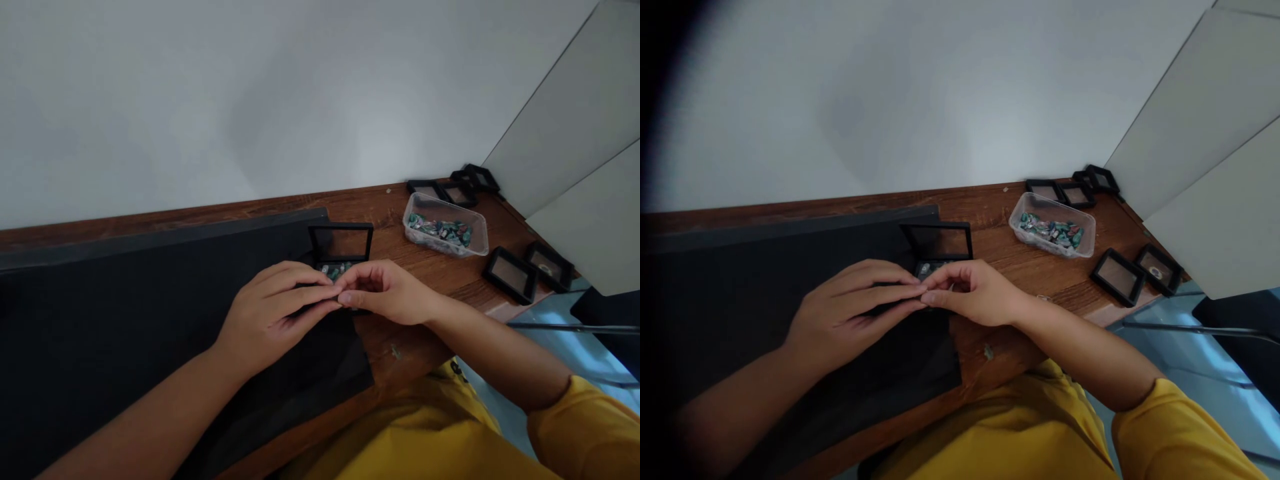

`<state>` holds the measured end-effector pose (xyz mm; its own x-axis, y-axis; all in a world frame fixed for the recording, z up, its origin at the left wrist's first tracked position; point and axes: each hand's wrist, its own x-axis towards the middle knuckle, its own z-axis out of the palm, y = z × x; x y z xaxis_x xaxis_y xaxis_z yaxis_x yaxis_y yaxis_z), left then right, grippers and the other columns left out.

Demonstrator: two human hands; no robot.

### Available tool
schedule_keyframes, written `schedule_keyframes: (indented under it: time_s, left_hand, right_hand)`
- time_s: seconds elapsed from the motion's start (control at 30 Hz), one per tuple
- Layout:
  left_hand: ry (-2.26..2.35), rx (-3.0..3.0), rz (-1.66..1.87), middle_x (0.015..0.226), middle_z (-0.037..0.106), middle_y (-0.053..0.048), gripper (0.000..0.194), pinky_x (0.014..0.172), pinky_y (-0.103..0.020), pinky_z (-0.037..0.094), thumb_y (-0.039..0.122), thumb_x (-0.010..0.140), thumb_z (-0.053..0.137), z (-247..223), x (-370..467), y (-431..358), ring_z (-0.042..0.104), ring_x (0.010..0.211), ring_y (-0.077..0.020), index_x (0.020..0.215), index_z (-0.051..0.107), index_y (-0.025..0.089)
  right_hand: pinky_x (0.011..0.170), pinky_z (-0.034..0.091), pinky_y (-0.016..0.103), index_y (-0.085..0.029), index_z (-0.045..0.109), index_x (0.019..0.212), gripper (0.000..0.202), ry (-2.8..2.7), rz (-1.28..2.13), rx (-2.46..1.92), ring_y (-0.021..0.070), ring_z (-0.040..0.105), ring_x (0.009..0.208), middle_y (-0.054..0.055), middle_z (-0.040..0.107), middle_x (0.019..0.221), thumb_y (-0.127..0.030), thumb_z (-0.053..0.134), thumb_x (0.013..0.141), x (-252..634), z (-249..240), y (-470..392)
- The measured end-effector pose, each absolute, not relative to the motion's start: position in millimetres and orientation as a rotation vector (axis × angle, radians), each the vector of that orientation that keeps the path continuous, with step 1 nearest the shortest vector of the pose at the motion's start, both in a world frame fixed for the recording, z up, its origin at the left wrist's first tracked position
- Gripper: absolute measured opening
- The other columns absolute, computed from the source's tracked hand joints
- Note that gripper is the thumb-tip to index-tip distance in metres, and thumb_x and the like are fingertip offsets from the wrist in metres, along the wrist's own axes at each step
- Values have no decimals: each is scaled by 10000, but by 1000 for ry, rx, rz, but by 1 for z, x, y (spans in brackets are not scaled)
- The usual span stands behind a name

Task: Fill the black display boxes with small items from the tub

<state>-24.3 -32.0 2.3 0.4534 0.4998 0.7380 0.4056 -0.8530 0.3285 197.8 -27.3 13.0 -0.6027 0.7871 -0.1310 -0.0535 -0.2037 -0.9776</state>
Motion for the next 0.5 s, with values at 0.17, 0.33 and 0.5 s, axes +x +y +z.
schedule_keyframes:
  time_s: [0.17, 0.33, 0.5]
  left_hand:
    - [758, 2618, 1429, 1005, 801, -6, 44, 820, -331, 643, 218, 983, 751, -1, -25, -31, 748, 889, -162, 995, 754, 260]
    - [713, 2639, 1387, 1021, 830, -10, 60, 903, -335, 661, 178, 980, 747, 0, -25, -34, 784, 983, -177, 1008, 726, 227]
    - [725, 2645, 1382, 983, 850, 23, 97, 859, -320, 681, 155, 974, 751, 6, -23, -39, 809, 943, -170, 1003, 716, 240]
  right_hand:
    - [753, 509, 247, -203, 660, 1031, 356, -1471, 1855, -843, 92, 620, 752, -41, 676, 823, -377, 882, 814, 200, 13, -29]
    - [682, 493, 219, -207, 622, 1051, 350, -1451, 1845, -847, 76, 625, 698, -55, 685, 802, -300, 866, 818, 201, 13, -31]
    - [617, 463, 209, -206, 620, 1059, 361, -1469, 1776, -879, 60, 603, 627, -55, 706, 799, -268, 866, 802, 202, 18, -34]
